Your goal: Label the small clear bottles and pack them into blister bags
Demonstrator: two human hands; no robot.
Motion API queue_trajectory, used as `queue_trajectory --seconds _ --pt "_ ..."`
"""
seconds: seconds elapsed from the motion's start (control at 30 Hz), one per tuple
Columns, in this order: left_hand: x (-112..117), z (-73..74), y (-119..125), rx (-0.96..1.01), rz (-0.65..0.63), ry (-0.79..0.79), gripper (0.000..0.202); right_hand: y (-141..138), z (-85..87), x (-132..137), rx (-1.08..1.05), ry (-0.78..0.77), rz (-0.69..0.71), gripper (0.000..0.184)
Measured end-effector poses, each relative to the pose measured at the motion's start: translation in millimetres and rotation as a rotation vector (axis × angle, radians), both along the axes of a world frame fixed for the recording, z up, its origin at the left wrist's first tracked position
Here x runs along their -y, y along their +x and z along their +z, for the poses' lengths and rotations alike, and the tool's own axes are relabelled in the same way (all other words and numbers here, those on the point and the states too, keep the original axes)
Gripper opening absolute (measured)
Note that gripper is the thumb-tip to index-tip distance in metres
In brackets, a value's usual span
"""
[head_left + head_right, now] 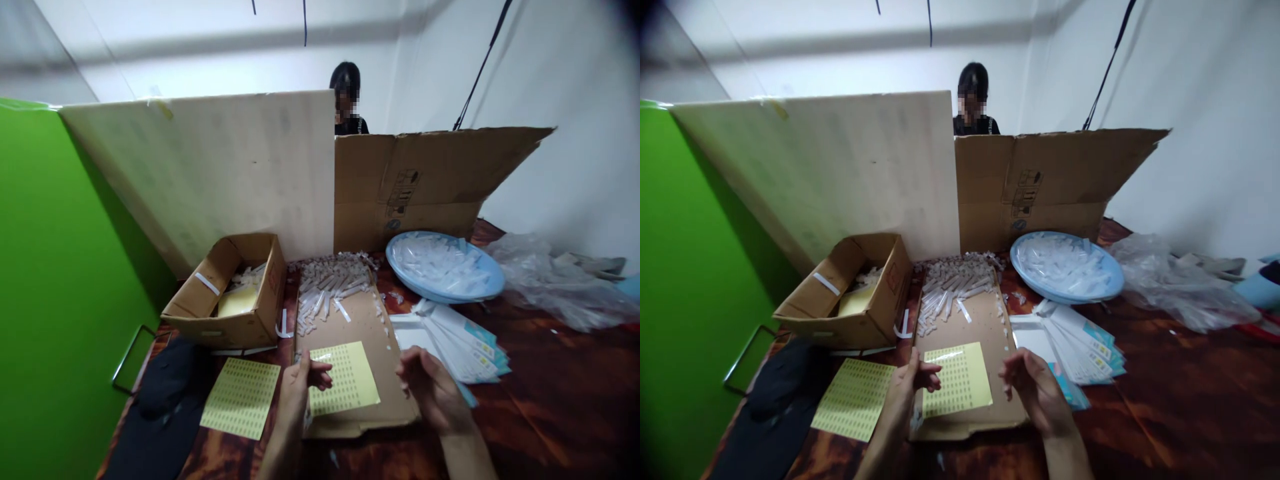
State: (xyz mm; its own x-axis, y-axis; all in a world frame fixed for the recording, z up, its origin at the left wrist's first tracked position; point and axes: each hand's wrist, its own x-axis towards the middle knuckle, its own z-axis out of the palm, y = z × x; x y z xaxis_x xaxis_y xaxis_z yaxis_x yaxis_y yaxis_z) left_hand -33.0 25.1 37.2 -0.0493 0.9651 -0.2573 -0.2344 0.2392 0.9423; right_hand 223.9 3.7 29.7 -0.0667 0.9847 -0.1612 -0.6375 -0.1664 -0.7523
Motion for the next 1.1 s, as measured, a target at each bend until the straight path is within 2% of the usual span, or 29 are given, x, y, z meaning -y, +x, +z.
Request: queue_trajectory --seconds 0.17,0.4,0.57,0.7,0.87,1.1 --pt "-1.1 -8.4 -1.7 -0.044 0.013 0.019 0.070 -13.3 -1.8 -12.1 0.196 0.018 0.021 0.028" --pt "2.8 -23.7 -6.2 -0.121 -0.006 0.061 0.067 -10.7 -17.6 -29.3 0.489 0.080 -0.005 0.034" --pt "-2.5 -28.4 -9.9 -0.170 -0.036 0.112 0.058 -8.6 -25.0 -37.6 0.584 0.095 -0.020 0.040" --pt "-11.2 -24.4 -14.0 -0.390 -0.109 0.186 0.046 -4.7 -29.4 -37.1 0.639 0.096 -0.045 0.043" --pt "-19.5 -25.8 -18.0 -0.734 -0.160 0.395 0.024 4.0 -34.1 -29.5 0.667 0.059 -0.094 0.043" --pt "-41.5 -42.1 -5.7 -0.976 -0.315 0.452 0.041 2.8 -36.6 -23.4 0.684 0.032 -0.103 0.044"
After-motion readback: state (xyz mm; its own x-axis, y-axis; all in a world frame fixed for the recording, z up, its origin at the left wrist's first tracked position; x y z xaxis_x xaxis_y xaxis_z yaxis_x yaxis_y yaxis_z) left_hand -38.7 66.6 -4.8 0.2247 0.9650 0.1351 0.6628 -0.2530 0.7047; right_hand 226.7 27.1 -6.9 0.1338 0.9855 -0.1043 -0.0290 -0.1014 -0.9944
